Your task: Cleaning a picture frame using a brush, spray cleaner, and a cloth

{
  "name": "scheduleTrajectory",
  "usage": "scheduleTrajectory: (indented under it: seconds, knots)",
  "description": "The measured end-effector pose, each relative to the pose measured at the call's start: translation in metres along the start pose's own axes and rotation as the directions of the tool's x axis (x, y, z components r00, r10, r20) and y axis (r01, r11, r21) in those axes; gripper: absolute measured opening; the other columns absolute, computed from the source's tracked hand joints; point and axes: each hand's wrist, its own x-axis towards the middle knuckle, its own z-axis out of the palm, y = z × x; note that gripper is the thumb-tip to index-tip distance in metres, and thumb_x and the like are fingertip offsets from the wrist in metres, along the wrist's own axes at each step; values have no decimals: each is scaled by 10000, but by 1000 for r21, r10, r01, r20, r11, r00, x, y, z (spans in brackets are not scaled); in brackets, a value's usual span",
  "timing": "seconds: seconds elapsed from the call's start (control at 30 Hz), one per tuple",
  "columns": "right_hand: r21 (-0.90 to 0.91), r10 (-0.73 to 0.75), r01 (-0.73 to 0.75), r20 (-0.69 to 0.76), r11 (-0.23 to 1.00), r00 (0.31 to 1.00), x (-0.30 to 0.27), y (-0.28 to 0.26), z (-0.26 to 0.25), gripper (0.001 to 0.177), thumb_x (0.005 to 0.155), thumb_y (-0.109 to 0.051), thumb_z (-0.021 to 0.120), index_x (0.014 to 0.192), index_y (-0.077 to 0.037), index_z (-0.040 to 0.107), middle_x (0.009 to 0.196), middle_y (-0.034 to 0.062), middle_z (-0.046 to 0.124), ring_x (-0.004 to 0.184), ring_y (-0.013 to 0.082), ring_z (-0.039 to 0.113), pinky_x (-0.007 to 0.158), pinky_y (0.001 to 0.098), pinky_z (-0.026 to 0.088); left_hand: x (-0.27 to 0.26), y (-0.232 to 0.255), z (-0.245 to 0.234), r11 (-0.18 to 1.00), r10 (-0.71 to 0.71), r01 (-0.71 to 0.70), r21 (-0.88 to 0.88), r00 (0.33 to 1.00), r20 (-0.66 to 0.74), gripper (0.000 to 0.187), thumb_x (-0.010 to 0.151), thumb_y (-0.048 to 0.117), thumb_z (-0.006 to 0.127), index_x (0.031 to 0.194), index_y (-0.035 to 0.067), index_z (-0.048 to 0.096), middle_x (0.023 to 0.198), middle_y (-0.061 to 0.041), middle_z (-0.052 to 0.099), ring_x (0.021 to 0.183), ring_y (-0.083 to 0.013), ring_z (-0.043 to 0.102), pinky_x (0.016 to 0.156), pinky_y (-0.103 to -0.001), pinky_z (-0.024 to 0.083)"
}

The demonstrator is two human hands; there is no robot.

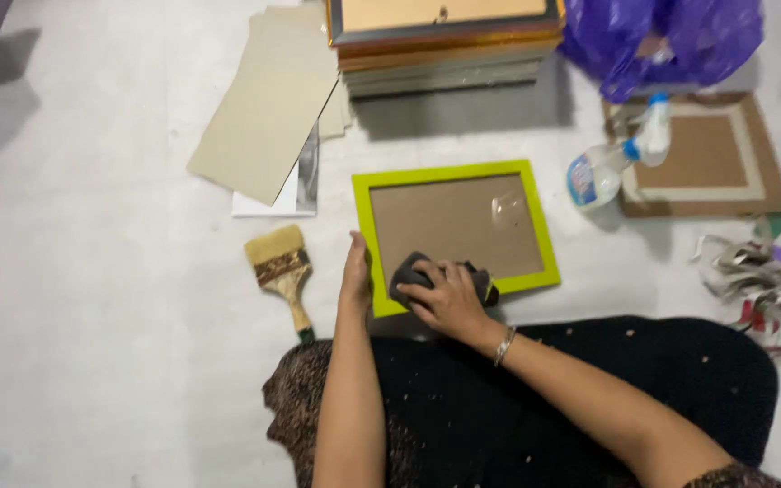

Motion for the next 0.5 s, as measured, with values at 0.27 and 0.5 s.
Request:
scheduleTrajectory:
  seconds: [0.27,0.5]
  knots:
    - [34,33,-34,24,999,999,62,-3,7,342,864,-353,732,1194,-392,649,1314,-19,462,1150,338,502,932,495,462,58,-71,-34,980,97,-79,-184,991,96,885,996,760,172,1552,116,418,1484,-245,503,1374,-416,476,1173,-528,340]
    - [79,24,-28,56,996,998,34,-20,0,272,857,-284,714,1118,-332,657,1272,5,472,1092,335,524,870,476,502,30,-26,-14,999,-29,30,12,997,-67,992,952,790,303,1609,51,230,1657,-269,176,1519,-477,163,1210,-653,147]
